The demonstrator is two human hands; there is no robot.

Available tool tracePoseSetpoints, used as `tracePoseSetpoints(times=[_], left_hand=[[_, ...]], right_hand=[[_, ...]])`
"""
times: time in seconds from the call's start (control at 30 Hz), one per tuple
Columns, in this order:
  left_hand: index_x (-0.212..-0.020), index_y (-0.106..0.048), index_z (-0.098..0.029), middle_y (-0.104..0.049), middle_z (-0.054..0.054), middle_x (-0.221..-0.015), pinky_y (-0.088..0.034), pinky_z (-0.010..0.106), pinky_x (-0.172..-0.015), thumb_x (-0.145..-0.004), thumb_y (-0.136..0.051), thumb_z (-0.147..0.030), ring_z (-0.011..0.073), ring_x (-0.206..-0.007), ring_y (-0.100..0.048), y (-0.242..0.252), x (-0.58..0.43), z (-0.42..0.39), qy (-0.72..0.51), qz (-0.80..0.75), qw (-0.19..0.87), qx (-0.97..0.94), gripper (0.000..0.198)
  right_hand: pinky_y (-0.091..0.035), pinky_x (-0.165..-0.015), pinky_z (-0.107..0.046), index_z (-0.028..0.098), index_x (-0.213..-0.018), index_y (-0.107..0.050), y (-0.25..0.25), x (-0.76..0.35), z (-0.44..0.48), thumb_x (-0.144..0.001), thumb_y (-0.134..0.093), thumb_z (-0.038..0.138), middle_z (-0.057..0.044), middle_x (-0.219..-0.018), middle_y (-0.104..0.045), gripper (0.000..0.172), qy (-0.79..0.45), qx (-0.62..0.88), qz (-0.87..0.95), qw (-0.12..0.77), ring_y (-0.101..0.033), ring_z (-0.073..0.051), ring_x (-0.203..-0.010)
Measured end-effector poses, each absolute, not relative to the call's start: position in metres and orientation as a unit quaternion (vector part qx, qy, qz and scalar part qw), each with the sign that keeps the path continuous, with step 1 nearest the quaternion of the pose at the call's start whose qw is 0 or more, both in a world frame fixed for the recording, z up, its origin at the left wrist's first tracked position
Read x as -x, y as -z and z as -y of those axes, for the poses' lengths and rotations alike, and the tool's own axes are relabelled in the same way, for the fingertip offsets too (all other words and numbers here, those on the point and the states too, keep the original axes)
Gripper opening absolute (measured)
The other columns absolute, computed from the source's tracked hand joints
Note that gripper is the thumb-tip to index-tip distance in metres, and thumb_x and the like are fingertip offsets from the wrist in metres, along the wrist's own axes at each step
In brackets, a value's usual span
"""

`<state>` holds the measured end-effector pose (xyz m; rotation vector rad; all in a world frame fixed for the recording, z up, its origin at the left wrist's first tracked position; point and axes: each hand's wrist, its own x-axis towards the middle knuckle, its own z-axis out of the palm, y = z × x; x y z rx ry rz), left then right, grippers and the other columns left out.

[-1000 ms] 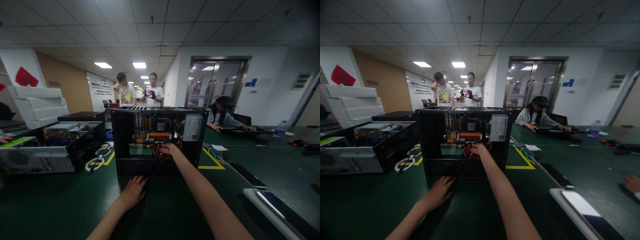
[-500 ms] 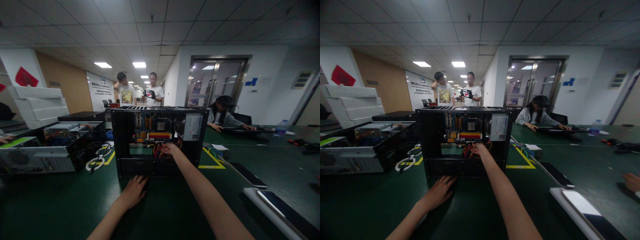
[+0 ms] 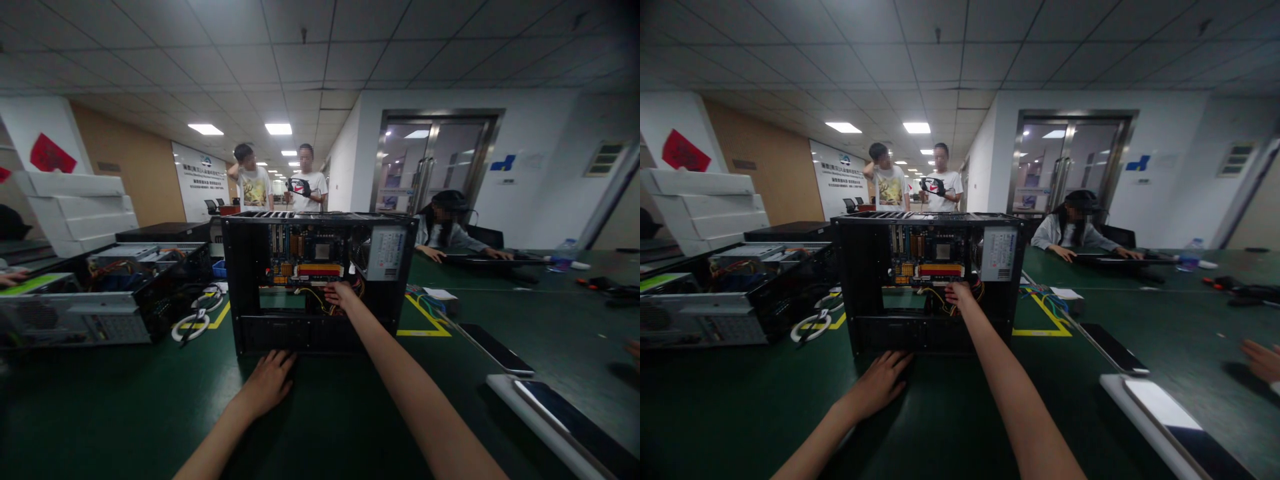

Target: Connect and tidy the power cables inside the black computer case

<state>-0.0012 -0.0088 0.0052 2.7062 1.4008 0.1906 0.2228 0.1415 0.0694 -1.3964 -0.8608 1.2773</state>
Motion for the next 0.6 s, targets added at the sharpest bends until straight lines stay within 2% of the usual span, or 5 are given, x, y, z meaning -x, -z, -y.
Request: tracePoseSetpoints(times=[0.17, 0.27, 0.37, 0.6], left_hand=[[-0.128, -0.029, -0.024, -0.035, 0.005, -0.130, -0.028, 0.041, -0.095, -0.075, -0.042, -0.025, 0.0244, -0.117, -0.030, -0.002, 0.002, 0.007, -0.066, -0.455, 0.043, -0.887, 0.054], [-0.128, -0.029, -0.025, -0.035, 0.005, -0.129, -0.028, 0.041, -0.095, -0.075, -0.043, -0.025, 0.0240, -0.117, -0.031, -0.001, 0.002, 0.006, -0.067, -0.458, 0.042, -0.885, 0.055], [-0.127, -0.030, -0.025, -0.036, 0.005, -0.129, -0.028, 0.041, -0.095, -0.074, -0.043, -0.025, 0.0241, -0.117, -0.031, -0.002, 0.001, 0.007, -0.063, -0.464, 0.043, -0.883, 0.055], [-0.128, -0.030, -0.024, -0.037, 0.006, -0.128, -0.028, 0.042, -0.095, -0.075, -0.042, -0.024, 0.0246, -0.117, -0.032, -0.007, 0.000, 0.010, -0.060, -0.461, 0.042, -0.884, 0.054]], right_hand=[[-0.043, -0.046, -0.017, 0.012, -0.083, -0.052, -0.064, -0.220, -0.146, -0.074, -0.045, 0.013, -0.003, -0.065, -0.058, 0.012, -0.421, 0.626, 0.455, 0.474, -0.048, -0.005, -0.044], [-0.041, -0.046, -0.015, 0.011, -0.085, -0.055, -0.058, -0.217, -0.151, -0.071, -0.047, 0.012, -0.004, -0.068, -0.060, 0.016, -0.316, 0.658, 0.551, 0.405, -0.051, -0.006, -0.047], [-0.039, -0.048, -0.014, 0.011, -0.078, -0.058, -0.052, -0.212, -0.153, -0.068, -0.047, 0.009, -0.005, -0.070, -0.061, 0.015, -0.239, 0.639, 0.663, 0.308, -0.054, -0.007, -0.053], [-0.040, -0.048, -0.017, 0.010, -0.082, -0.062, -0.042, -0.206, -0.154, -0.067, -0.051, 0.015, -0.005, -0.074, -0.063, 0.019, -0.250, 0.578, 0.768, 0.115, -0.056, -0.011, -0.058]])
